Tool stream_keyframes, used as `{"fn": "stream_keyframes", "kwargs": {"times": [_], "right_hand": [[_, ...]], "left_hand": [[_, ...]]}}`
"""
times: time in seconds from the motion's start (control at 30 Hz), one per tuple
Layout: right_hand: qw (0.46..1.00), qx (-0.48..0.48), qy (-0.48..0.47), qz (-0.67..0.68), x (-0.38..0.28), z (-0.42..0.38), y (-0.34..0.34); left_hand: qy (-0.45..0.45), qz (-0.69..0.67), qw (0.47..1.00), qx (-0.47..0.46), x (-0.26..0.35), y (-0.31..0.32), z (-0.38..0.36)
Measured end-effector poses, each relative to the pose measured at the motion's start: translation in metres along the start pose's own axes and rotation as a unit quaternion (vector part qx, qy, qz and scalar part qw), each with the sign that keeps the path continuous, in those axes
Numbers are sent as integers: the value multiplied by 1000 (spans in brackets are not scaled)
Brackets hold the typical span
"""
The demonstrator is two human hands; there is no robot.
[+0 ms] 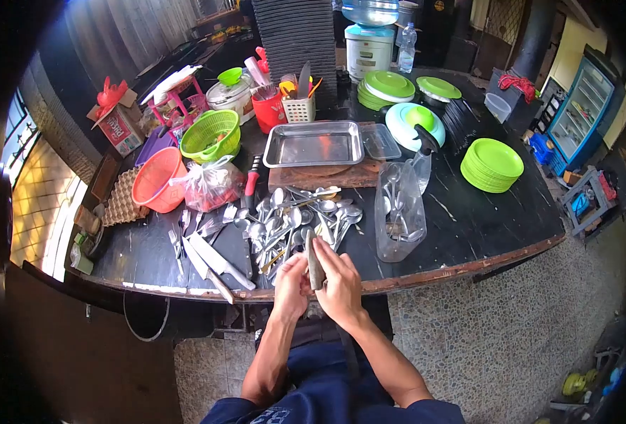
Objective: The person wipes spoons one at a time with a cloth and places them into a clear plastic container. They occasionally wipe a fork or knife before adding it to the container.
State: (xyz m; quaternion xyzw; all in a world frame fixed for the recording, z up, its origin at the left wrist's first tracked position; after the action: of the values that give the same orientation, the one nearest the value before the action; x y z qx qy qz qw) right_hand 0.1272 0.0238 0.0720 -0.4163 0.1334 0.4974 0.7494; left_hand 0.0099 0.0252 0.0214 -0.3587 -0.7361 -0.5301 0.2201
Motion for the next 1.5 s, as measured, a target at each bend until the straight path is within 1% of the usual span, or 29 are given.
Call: {"fn": "stream_keyframes", "kwargs": {"times": [0.07, 0.1, 0.13, 0.2, 0.23, 0.27, 0.33, 0.37, 0.4, 0.47, 0.5, 0.53, 0.6, 0.67, 0.73, 0.8, 0.83, 0.87, 0.93, 0.97, 1.03, 1.07, 1.13, 1.2, 1.27, 1.33, 1.4, 1.47, 1.5], "right_hand": [[998, -18, 13, -53, -8, -3, 0], [999, -8, -2, -44, -6, -7, 2], [999, -8, -2, -45, -2, -10, 3], [998, -41, -28, -35, 3, -17, 6], [997, -24, -58, -36, 4, -17, 5], [997, -24, -57, -37, 8, -19, 4], [995, -48, -89, 11, 9, -20, 1], [993, -50, -98, 36, 10, -19, -2], [993, -51, -98, 36, 10, -18, -5], [999, -25, -26, 28, 15, -14, -12], [999, 39, -28, 5, 15, -9, -17], [997, 71, -22, -11, 14, -6, -20], [995, 70, -73, -20, 1, 2, -24], [989, -22, -136, -43, -4, 7, -14], [987, -31, -138, -76, 8, 8, -6], [986, -24, -146, -77, 17, 17, -8], [988, -26, -134, -71, 20, 21, -9], [988, -26, -135, -70, 19, 23, -9], [995, -49, -49, -74, 25, 24, -10], [995, -50, -49, -69, 31, 21, -6], [995, -41, -40, -80, 21, 14, -4], [995, -33, -33, -90, 16, 11, -2], [995, -30, -39, -83, 10, 3, 0], [992, -32, -62, -108, 4, -2, 1], [991, -34, -61, -113, -1, -6, -2], [989, -45, -69, -124, -6, -8, -3], [987, -36, -86, -135, -8, -11, -3], [990, -71, -55, -110, -15, -11, -5], [989, -76, -62, -108, -15, -13, -4]], "left_hand": [[-39, -19, 998, 37, 12, 11, -10], [-9, -2, 1000, -7, 11, 8, -7], [-9, -2, 1000, -7, 7, 3, -4], [4, 16, 999, 28, 5, -7, -1], [6, -4, 1000, 29, 5, -8, 0], [5, -8, 999, 33, 6, -11, 1], [10, -25, 999, 39, 12, -14, 5], [13, -26, 998, 61, 14, -17, 7], [13, -27, 998, 62, 14, -20, 8], [28, -12, 999, -18, 14, -19, 13], [29, -12, 999, -10, 16, -16, 11], [32, -12, 999, -9, 17, -14, 10], [3, -1, 1000, -17, 14, -8, 5], [-23, 22, 999, 22, 10, 1, 0], [-9, 35, 999, 31, 4, -2, 1], [-25, 14, 999, -27, 3, 0, 3], [-15, 51, 997, -54, 4, 2, -1], [-27, 53, 997, -52, -3, -4, 2], [-18, 37, 998, -53, -2, 3, -3], [-19, 36, 998, -54, -3, 2, -2], [-1, 17, 996, -88, -2, 2, 2], [-1, 16, 996, -88, -4, 3, 3], [10, 46, 999, -8, -3, 1, 3], [-10, 20, 1000, -2, 0, 2, -1], [23, -36, 999, -33, 5, 5, -2], [21, -38, 998, -48, 0, -1, 1], [43, -38, 995, -80, 0, -3, 3], [47, -24, 995, -85, -1, -9, 7], [42, -59, 993, -89, -1, -12, 8]]}}
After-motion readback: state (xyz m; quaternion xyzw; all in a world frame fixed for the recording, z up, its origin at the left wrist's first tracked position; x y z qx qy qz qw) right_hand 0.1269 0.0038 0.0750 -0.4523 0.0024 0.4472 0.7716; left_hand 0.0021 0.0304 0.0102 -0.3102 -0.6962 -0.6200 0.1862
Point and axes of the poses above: each hand's wrist, its own z-axis towards the middle knuckle, its own y-axis out of the palm, x = y × z, the point moved 5 cm from there along z, towards the middle knuckle, and after that the axes turned 7 degrees about -y, right-handed, at the moved point
